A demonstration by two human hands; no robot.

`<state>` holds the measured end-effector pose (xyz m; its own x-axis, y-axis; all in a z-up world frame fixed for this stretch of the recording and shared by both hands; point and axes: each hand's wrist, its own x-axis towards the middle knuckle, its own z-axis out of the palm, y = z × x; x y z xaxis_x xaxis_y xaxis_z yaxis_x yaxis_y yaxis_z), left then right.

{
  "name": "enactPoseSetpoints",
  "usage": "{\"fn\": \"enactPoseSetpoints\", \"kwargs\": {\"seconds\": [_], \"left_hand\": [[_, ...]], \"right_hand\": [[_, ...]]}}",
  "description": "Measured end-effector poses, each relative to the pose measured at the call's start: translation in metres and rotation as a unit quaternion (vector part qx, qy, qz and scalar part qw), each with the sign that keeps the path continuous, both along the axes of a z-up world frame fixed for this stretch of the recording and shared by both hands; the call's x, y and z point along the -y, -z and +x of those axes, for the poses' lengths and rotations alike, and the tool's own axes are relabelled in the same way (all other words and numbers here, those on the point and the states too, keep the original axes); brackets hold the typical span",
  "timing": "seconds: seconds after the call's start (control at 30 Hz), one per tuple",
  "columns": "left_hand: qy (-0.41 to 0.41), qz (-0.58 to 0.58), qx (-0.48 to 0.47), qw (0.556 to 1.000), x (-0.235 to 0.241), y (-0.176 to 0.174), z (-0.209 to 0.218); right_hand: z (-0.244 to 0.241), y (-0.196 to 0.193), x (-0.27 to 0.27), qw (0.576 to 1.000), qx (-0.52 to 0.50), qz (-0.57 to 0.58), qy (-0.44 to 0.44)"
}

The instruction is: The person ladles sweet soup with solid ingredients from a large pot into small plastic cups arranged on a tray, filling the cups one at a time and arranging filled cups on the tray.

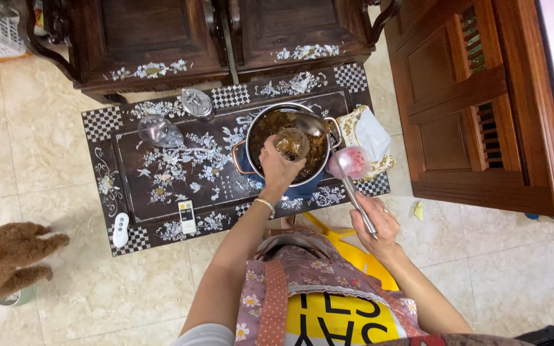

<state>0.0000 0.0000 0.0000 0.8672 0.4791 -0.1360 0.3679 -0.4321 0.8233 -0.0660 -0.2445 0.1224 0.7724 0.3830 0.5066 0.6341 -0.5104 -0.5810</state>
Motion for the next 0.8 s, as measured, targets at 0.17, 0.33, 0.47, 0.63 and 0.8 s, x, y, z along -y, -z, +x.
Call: {"fn": "enactPoseSetpoints", "kwargs": {"seconds": [0.17, 0.33, 0.47, 0.63, 0.8], "left_hand": [[-0.023, 0.016, 0.023, 0.999, -0.026, -0.004, -0.034], [-0.018, 0.069, 0.014, 0.997, -0.052, -0.009, -0.070], [-0.035, 0.098, 0.042, 0.994, -0.065, -0.003, -0.096], [-0.056, 0.097, 0.015, 0.994, -0.072, -0.007, -0.111], [-0.082, 0.038, 0.010, 0.996, -0.074, -0.007, -0.116]], "right_hand": [[0.026, 0.052, -0.014, 0.996, -0.083, -0.034, 0.001], [0.048, 0.116, -0.020, 0.991, -0.063, -0.095, -0.075], [0.051, 0.155, -0.019, 0.976, -0.130, -0.165, -0.062], [0.057, 0.174, -0.025, 0.987, -0.153, -0.042, -0.005], [0.073, 0.207, -0.004, 0.843, -0.469, 0.233, 0.123]]}}
